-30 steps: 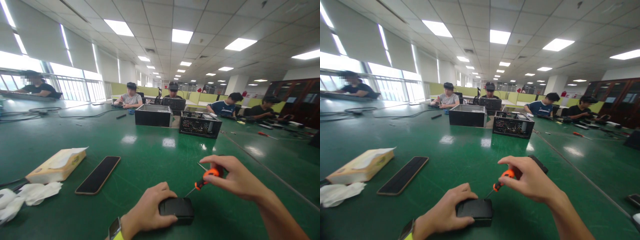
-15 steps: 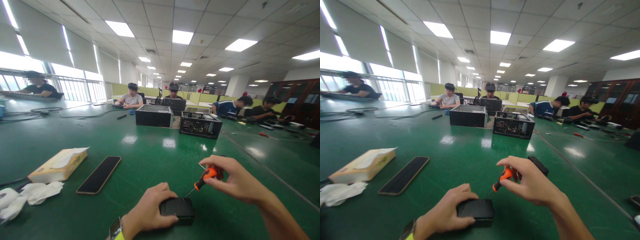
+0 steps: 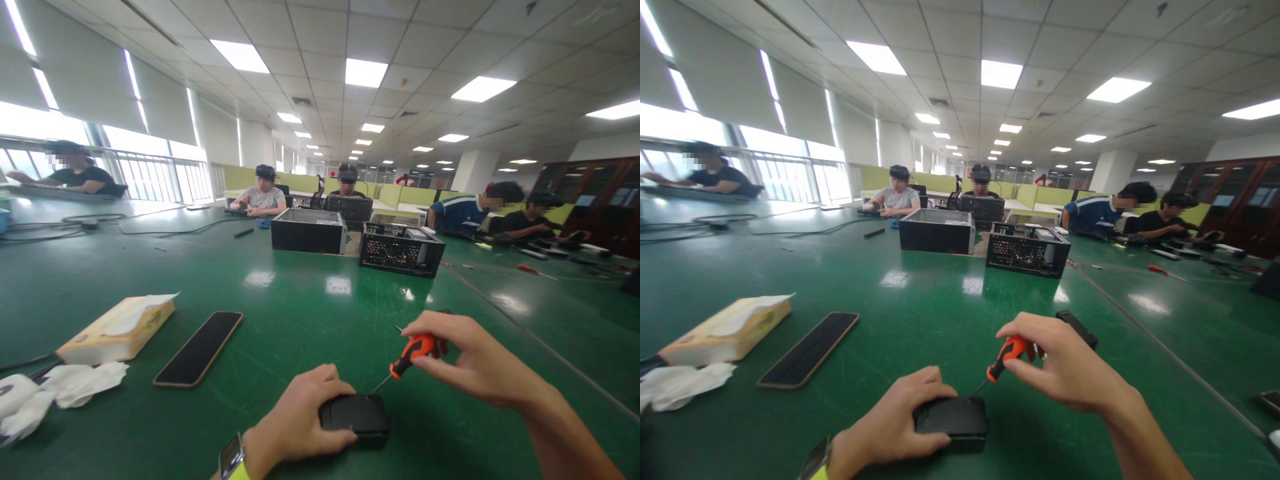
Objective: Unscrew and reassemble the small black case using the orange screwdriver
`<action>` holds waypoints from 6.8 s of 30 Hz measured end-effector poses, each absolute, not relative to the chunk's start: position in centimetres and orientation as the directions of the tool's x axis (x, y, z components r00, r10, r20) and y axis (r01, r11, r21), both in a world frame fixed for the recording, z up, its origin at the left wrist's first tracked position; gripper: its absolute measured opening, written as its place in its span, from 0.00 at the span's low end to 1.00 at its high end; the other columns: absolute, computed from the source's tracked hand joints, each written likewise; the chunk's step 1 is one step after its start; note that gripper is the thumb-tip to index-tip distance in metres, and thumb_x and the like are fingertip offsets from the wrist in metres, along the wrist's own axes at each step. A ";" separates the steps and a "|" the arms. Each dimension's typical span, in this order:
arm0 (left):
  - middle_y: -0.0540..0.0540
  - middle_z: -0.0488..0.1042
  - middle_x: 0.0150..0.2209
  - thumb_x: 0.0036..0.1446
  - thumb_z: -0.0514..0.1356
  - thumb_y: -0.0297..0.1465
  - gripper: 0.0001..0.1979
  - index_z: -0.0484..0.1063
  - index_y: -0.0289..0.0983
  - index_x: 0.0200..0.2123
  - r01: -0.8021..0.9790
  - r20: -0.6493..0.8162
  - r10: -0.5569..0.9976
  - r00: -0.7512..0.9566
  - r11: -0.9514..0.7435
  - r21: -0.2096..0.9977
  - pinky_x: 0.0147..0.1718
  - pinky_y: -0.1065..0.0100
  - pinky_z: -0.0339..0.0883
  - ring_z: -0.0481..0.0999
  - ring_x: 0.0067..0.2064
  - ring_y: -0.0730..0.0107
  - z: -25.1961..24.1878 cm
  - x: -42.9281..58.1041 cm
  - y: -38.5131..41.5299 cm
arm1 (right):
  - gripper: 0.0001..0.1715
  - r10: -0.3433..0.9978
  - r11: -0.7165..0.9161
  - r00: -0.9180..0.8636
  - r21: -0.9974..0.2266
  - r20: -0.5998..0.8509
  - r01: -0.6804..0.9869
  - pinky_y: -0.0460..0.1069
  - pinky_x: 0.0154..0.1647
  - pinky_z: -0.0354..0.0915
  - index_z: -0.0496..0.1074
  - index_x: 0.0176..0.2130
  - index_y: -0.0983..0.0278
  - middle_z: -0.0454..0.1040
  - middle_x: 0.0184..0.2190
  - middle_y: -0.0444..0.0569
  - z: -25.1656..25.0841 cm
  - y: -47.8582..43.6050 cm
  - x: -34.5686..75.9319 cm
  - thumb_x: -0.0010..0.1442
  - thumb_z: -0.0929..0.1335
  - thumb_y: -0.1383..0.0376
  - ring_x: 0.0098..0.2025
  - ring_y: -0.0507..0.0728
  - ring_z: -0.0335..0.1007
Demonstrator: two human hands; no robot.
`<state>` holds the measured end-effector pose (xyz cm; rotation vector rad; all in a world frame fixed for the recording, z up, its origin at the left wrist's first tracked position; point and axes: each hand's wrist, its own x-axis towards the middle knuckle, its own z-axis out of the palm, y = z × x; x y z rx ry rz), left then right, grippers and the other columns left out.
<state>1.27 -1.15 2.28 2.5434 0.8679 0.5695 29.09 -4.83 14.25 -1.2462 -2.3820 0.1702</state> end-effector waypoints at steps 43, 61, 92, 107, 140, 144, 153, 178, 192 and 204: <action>0.47 0.71 0.35 0.50 0.68 0.43 0.21 0.76 0.42 0.47 0.472 0.273 0.627 0.730 -0.751 0.462 0.33 0.68 0.60 0.70 0.38 0.62 2.2 1.4 -1.1 | 0.11 0.695 0.709 -0.557 -0.302 0.455 0.637 0.47 0.32 0.65 0.75 0.41 0.62 0.79 0.31 0.46 13.5 -6.0 26.2 0.57 0.72 0.63 0.31 0.54 0.73; 0.48 0.70 0.34 0.50 0.67 0.45 0.21 0.77 0.42 0.46 0.472 0.276 0.623 0.732 -0.756 0.454 0.32 0.68 0.60 0.70 0.37 0.62 2.3 1.4 -1.0 | 0.12 0.704 0.707 -0.586 -0.317 0.402 0.631 0.48 0.38 0.69 0.73 0.45 0.61 0.79 0.39 0.49 14.2 -6.2 26.7 0.59 0.69 0.66 0.38 0.55 0.75; 0.47 0.72 0.36 0.48 0.70 0.42 0.23 0.77 0.41 0.47 0.498 0.259 0.639 0.724 -0.744 0.445 0.36 0.65 0.64 0.72 0.40 0.59 2.3 1.3 -1.1 | 0.18 0.810 0.331 -0.055 -0.378 0.584 0.864 0.49 0.28 0.65 0.76 0.33 0.64 0.77 0.27 0.47 5.4 -2.0 31.2 0.63 0.67 0.53 0.27 0.57 0.73; 0.47 0.72 0.36 0.46 0.71 0.41 0.23 0.77 0.42 0.47 0.523 0.239 0.664 0.708 -0.721 0.455 0.37 0.66 0.64 0.72 0.40 0.60 2.1 1.4 -1.1 | 0.22 0.909 0.077 0.058 -0.305 0.412 0.949 0.52 0.39 0.64 0.75 0.37 0.60 0.76 0.36 0.50 -0.5 -0.5 33.9 0.60 0.65 0.46 0.39 0.61 0.71; 0.47 0.71 0.37 0.47 0.70 0.40 0.19 0.75 0.38 0.41 0.483 0.273 0.647 0.712 -0.734 0.477 0.35 0.67 0.62 0.72 0.40 0.61 2.2 1.4 -1.2 | 0.21 0.990 0.129 -0.100 -0.935 0.102 0.330 0.47 0.24 0.59 0.68 0.33 0.63 0.64 0.20 0.41 0.2 -1.3 37.8 0.56 0.68 0.47 0.22 0.51 0.59; 0.47 0.71 0.37 0.48 0.69 0.40 0.18 0.75 0.39 0.41 0.478 0.278 0.644 0.713 -0.736 0.480 0.36 0.68 0.63 0.71 0.40 0.62 2.3 1.4 -1.2 | 0.22 0.973 0.129 -0.217 -0.970 0.083 0.207 0.46 0.23 0.58 0.69 0.32 0.64 0.66 0.22 0.41 0.4 -1.8 37.4 0.53 0.72 0.49 0.22 0.50 0.59; 0.47 0.71 0.37 0.49 0.69 0.40 0.17 0.75 0.39 0.41 0.483 0.263 0.647 0.715 -0.730 0.483 0.36 0.67 0.63 0.71 0.40 0.61 2.6 1.4 -1.4 | 0.17 0.948 0.125 -0.309 -0.981 0.073 0.151 0.46 0.25 0.59 0.72 0.34 0.65 0.69 0.25 0.43 0.4 -2.1 37.2 0.54 0.73 0.54 0.25 0.51 0.62; 0.47 0.70 0.40 0.49 0.70 0.40 0.19 0.73 0.39 0.43 0.463 0.245 0.653 0.716 -0.707 0.534 0.36 0.68 0.63 0.71 0.40 0.63 2.6 1.3 -1.3 | 0.20 0.939 0.101 -0.341 -0.926 -0.033 0.365 0.45 0.25 0.58 0.74 0.33 0.66 0.70 0.24 0.42 0.7 -2.2 35.9 0.52 0.75 0.52 0.25 0.51 0.64; 0.48 0.71 0.39 0.49 0.69 0.39 0.18 0.72 0.39 0.41 0.464 0.245 0.652 0.717 -0.710 0.530 0.37 0.67 0.64 0.71 0.41 0.62 2.5 1.4 -1.4 | 0.19 0.922 0.119 -0.385 -0.924 -0.033 0.364 0.45 0.26 0.56 0.74 0.32 0.65 0.68 0.24 0.41 0.4 -2.8 34.7 0.51 0.74 0.52 0.25 0.50 0.61; 0.47 0.72 0.39 0.49 0.69 0.41 0.19 0.71 0.38 0.41 0.459 0.267 0.649 0.713 -0.719 0.522 0.37 0.67 0.63 0.71 0.40 0.61 2.3 1.3 -1.3 | 0.16 0.912 0.172 -0.401 -0.808 -0.086 0.564 0.47 0.30 0.54 0.78 0.32 0.64 0.66 0.25 0.42 0.9 -3.7 32.8 0.51 0.74 0.53 0.29 0.53 0.59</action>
